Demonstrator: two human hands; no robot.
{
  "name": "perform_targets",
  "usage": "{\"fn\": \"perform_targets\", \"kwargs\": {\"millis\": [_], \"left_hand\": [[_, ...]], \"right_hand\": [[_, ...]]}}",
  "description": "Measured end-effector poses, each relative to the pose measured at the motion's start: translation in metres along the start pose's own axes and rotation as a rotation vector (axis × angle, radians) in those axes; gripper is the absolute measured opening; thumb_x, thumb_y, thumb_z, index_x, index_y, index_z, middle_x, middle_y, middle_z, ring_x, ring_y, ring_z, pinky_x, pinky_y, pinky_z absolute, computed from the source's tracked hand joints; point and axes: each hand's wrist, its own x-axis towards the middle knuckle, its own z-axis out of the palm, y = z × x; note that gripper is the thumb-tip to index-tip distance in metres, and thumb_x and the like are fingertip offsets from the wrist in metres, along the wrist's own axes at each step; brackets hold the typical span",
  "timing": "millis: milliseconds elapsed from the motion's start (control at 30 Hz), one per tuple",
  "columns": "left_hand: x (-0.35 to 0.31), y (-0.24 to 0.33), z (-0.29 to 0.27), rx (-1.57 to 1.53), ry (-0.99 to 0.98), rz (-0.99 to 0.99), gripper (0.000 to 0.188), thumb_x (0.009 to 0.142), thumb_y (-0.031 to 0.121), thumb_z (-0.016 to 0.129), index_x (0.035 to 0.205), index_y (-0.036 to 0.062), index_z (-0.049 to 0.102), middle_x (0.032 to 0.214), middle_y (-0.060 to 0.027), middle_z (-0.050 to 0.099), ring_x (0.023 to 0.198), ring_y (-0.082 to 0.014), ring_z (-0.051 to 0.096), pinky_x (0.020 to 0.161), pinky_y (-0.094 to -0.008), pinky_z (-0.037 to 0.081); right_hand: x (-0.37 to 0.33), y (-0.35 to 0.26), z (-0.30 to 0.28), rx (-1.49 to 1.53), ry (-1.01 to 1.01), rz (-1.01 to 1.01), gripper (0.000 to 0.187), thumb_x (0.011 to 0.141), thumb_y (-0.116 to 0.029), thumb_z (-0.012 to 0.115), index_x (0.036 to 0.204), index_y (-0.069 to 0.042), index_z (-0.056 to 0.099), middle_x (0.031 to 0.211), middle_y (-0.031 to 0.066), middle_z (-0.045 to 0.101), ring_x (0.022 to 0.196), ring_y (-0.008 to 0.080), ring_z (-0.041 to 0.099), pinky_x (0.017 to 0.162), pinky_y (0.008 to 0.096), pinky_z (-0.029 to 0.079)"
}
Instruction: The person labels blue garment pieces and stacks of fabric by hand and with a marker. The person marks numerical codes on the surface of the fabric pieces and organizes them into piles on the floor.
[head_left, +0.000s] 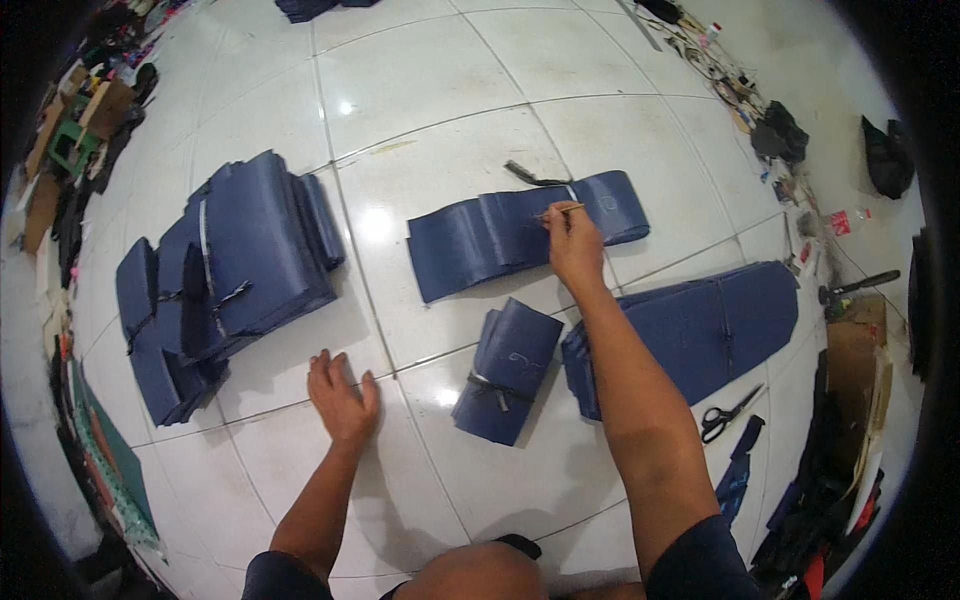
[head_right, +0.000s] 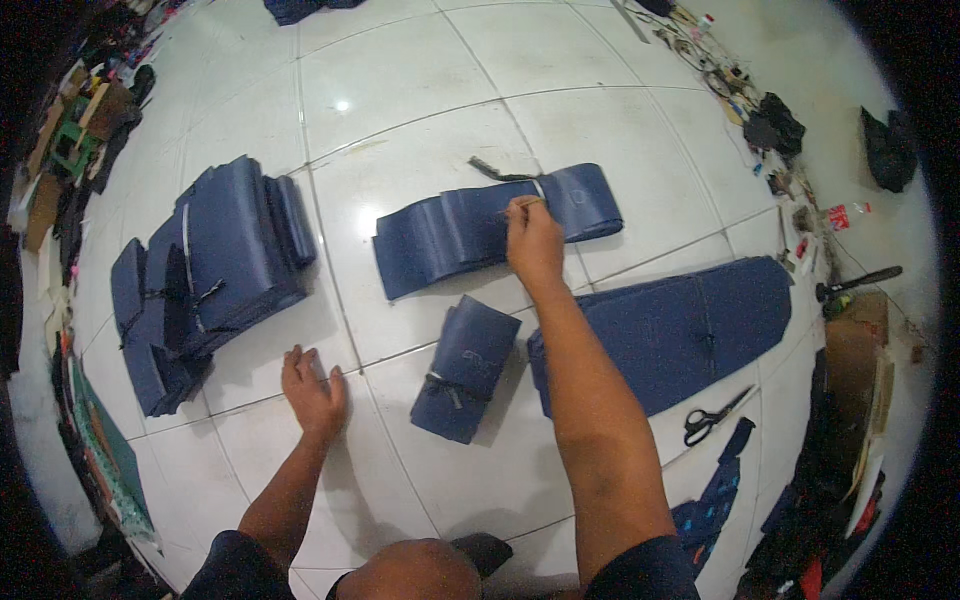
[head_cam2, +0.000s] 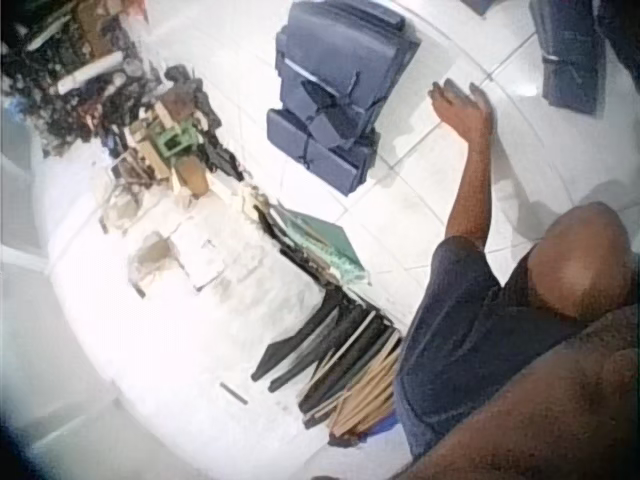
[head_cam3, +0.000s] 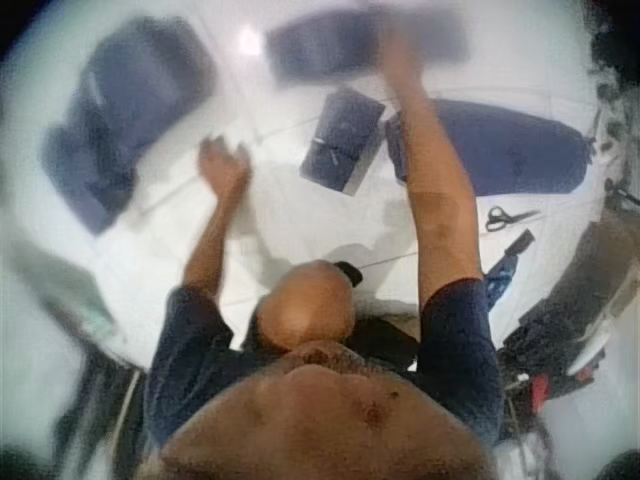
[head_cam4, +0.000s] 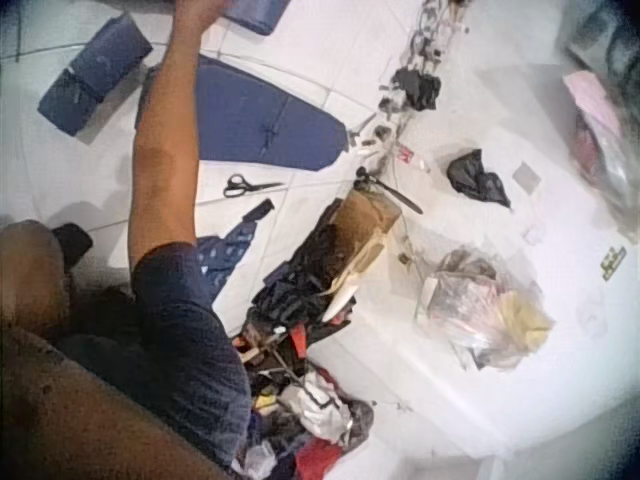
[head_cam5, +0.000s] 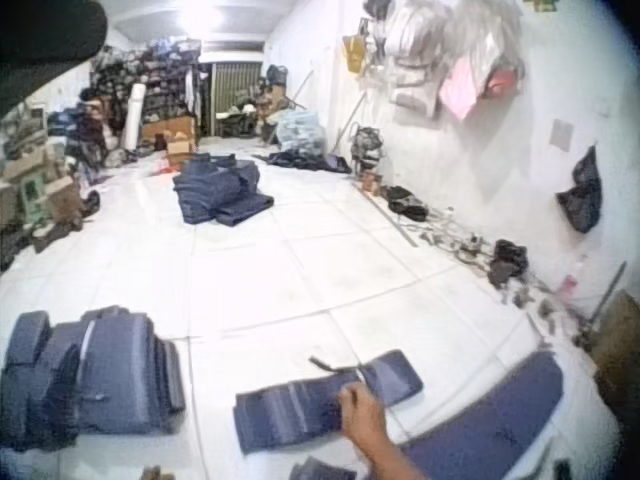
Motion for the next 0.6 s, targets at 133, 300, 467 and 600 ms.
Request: {"fn": "perform_targets", "kwargs": {"millis": [133,300,467,600], "left_hand": [[0.003,-0.002,0.004,0.008,0.022,0.028,0.053,0.084,0.023,0.067,0.128,-0.0026,0.053,0.143,-0.0282,0.044,0.136,-0.0464,0.035,0.113,-0.0564,0.025],[0.007,0.007,-0.002,-0.037,0.061,0.087,0.052,0.084,0.026,0.068,0.126,-0.0006,0.053,0.139,-0.0294,0.044,0.133,-0.0465,0.038,0.111,-0.0549,0.029],[-0.001,-0.034,0.005,-0.052,0.081,0.081,0.053,0.083,0.027,0.069,0.125,-0.0017,0.054,0.128,-0.0240,0.054,0.124,-0.0423,0.047,0.107,-0.0516,0.034],[0.061,-0.041,-0.062,-0.165,0.416,0.191,0.050,0.077,0.022,0.078,0.118,-0.0013,0.058,0.112,-0.0194,0.060,0.108,-0.0366,0.055,0.095,-0.0430,0.042]], "right_hand": [[0.001,0.004,-0.006,-0.050,-0.002,-0.065,0.026,0.099,-0.027,0.057,0.101,-0.003,0.068,0.097,0.0186,0.071,0.091,0.0338,0.070,0.081,0.0424,0.053],[-0.003,-0.018,-0.045,0.353,0.166,0.048,0.024,0.103,-0.020,0.054,0.108,0.002,0.062,0.096,0.0108,0.069,0.088,0.0178,0.067,0.079,0.0315,0.053],[-0.084,-0.073,-0.115,0.401,0.009,-0.073,0.022,0.103,-0.017,0.054,0.107,0.003,0.063,0.097,0.0107,0.067,0.091,0.0170,0.065,0.081,0.0291,0.051],[-0.188,-0.061,-0.219,0.221,-0.115,-0.151,0.014,0.100,-0.009,0.057,0.102,0.003,0.064,0.095,0.0118,0.066,0.086,0.0160,0.063,0.078,0.0295,0.052]]}}
